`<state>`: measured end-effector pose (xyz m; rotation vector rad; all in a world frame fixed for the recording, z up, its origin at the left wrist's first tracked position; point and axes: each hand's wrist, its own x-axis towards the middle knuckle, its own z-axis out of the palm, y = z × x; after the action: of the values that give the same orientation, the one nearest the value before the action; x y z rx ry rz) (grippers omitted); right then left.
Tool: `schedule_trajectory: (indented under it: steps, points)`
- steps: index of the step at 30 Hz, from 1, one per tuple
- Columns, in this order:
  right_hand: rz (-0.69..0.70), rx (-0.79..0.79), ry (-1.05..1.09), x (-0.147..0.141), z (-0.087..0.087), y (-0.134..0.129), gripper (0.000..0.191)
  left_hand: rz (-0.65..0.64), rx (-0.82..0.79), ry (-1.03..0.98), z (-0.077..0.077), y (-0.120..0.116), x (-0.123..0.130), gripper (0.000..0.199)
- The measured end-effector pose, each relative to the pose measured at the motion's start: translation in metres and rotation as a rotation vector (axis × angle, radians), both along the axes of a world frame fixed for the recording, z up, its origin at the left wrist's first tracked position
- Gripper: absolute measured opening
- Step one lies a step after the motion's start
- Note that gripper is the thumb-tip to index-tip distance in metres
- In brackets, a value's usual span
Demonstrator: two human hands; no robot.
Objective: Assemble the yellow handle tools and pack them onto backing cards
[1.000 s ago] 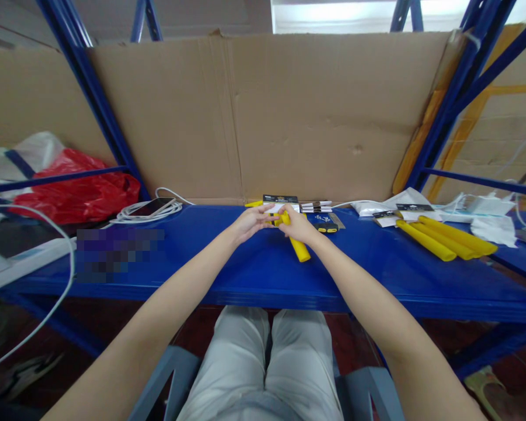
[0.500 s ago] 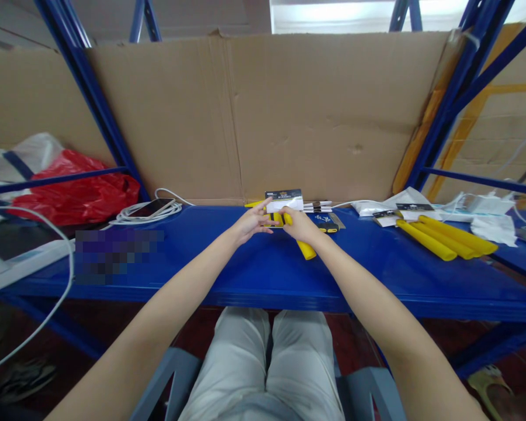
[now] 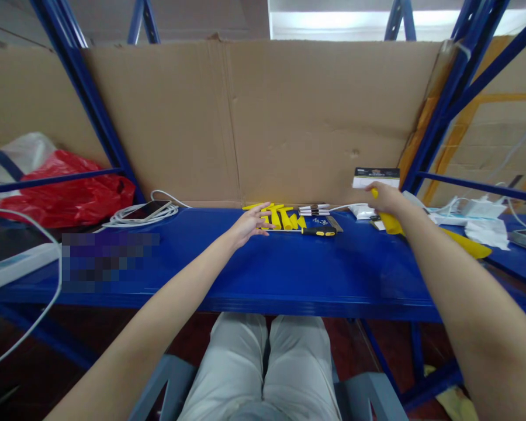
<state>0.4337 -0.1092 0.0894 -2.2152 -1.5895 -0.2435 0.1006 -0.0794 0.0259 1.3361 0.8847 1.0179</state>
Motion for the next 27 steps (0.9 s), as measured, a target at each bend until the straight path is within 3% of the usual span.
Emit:
schedule_trajectory:
  steps: [3,6,13,23,27]
  points:
    - [-0.088,-0.219,-0.004,0.032,-0.003,-0.010,0.046,-0.008,0.005,0.023,0.001,-0.002,0.001,0.071]
    - [-0.131,-0.316,0.081,0.051,-0.013,-0.019,0.045,-0.014,0.005,0.045,0.000,-0.002,0.001,0.070]
    - [-0.114,-0.312,0.124,0.053,-0.032,-0.023,0.044,-0.016,-0.012,0.061,-0.003,0.001,0.002,0.062]
    - [-0.128,-0.402,-0.062,0.054,-0.051,-0.013,0.038,-0.034,0.013,0.085,-0.006,0.003,0.002,0.061]
    - [-0.062,-0.397,-0.153,0.063,-0.061,-0.004,0.031,-0.059,0.011,0.092,-0.006,0.001,0.003,0.060]
